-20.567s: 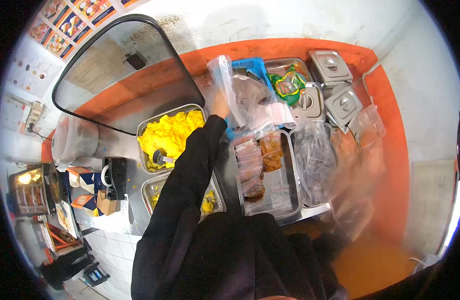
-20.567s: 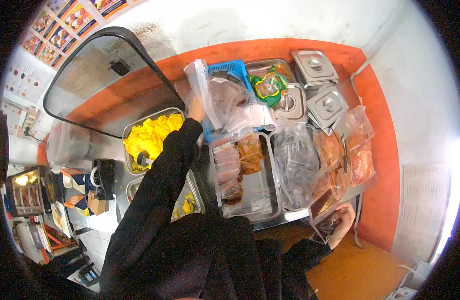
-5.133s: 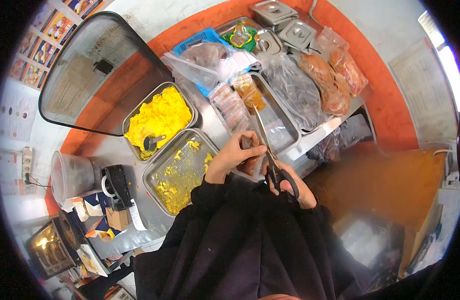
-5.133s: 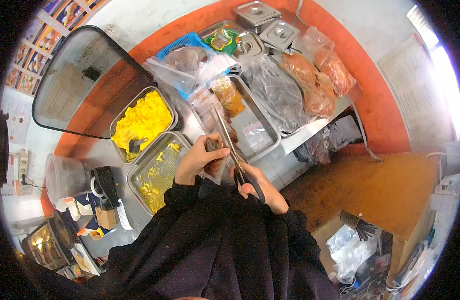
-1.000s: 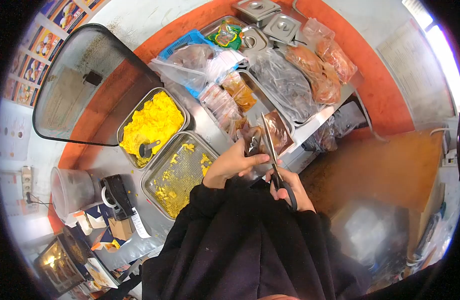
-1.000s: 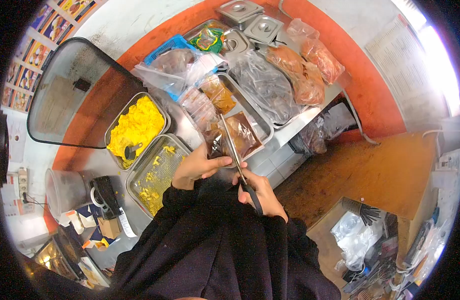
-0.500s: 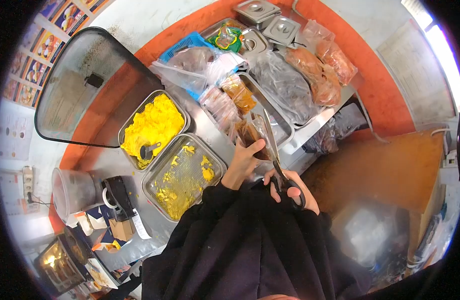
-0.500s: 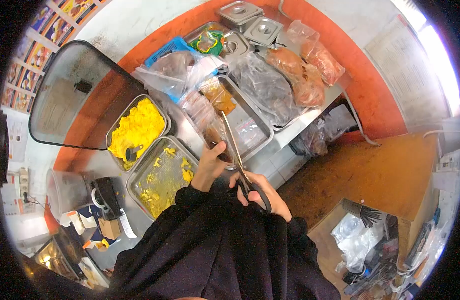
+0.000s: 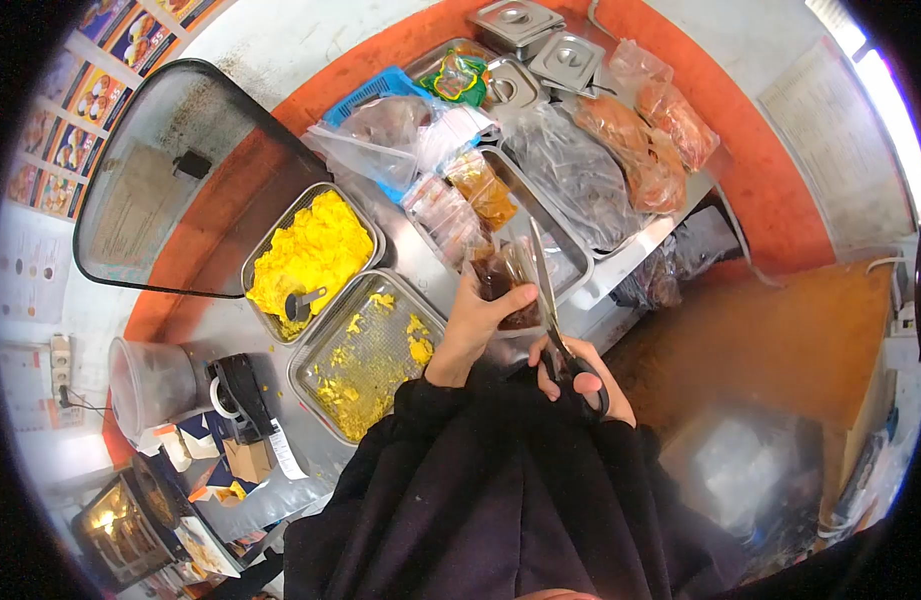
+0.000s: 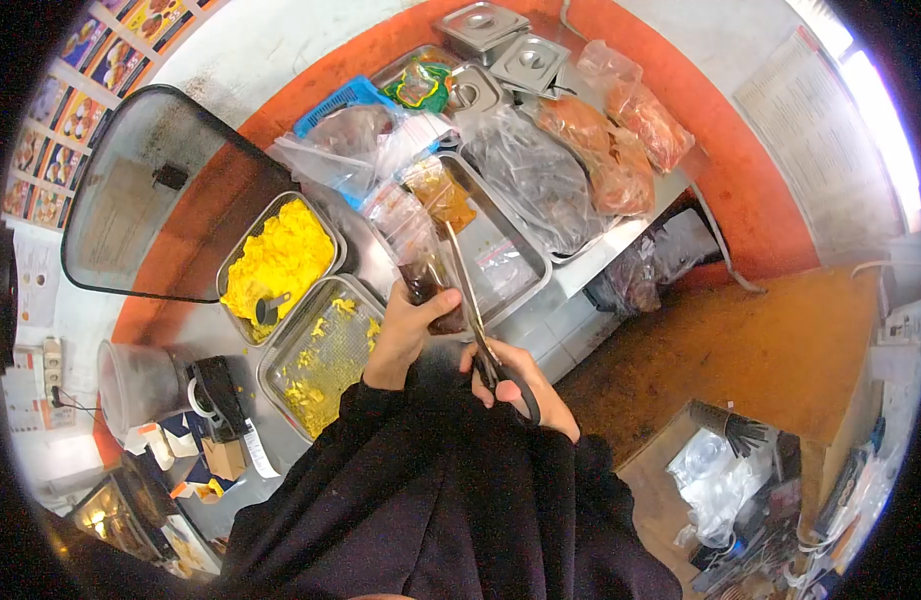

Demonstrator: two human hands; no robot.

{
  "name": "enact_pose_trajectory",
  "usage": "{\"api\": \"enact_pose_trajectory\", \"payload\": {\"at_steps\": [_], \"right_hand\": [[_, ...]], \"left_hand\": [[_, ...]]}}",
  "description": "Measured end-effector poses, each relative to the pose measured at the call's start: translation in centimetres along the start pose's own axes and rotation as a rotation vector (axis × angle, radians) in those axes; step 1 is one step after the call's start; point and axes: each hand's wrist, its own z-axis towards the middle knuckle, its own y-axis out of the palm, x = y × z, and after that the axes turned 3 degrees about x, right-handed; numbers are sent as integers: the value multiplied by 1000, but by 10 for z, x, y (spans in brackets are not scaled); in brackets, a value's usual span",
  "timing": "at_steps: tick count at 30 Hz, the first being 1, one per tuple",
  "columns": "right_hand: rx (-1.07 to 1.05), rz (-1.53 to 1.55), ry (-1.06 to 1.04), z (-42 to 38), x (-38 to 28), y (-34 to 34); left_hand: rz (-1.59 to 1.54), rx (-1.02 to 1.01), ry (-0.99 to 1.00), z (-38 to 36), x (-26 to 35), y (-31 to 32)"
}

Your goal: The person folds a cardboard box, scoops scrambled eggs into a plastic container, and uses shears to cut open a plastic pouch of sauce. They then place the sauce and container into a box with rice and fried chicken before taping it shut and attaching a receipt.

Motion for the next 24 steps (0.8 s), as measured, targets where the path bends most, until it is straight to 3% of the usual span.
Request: {"api": "enact_pose_trajectory", "payload": {"at_steps": [7, 9, 16, 21, 24], "right_hand": [[23, -37, 84, 3, -7, 2], [3, 34, -33, 5, 2, 1], [40, 68, 27, 12, 7, 5], [14, 93, -53, 16, 13, 5], [3, 137, 6, 14, 12, 3]], "left_hand": [[61, -15, 35, 0, -3, -5], [99, -47, -61, -1, 0, -7], [163, 6, -38, 2, -5, -9], [212, -57, 20, 3, -16, -16], [216, -22, -49, 3, -9, -13]]}}
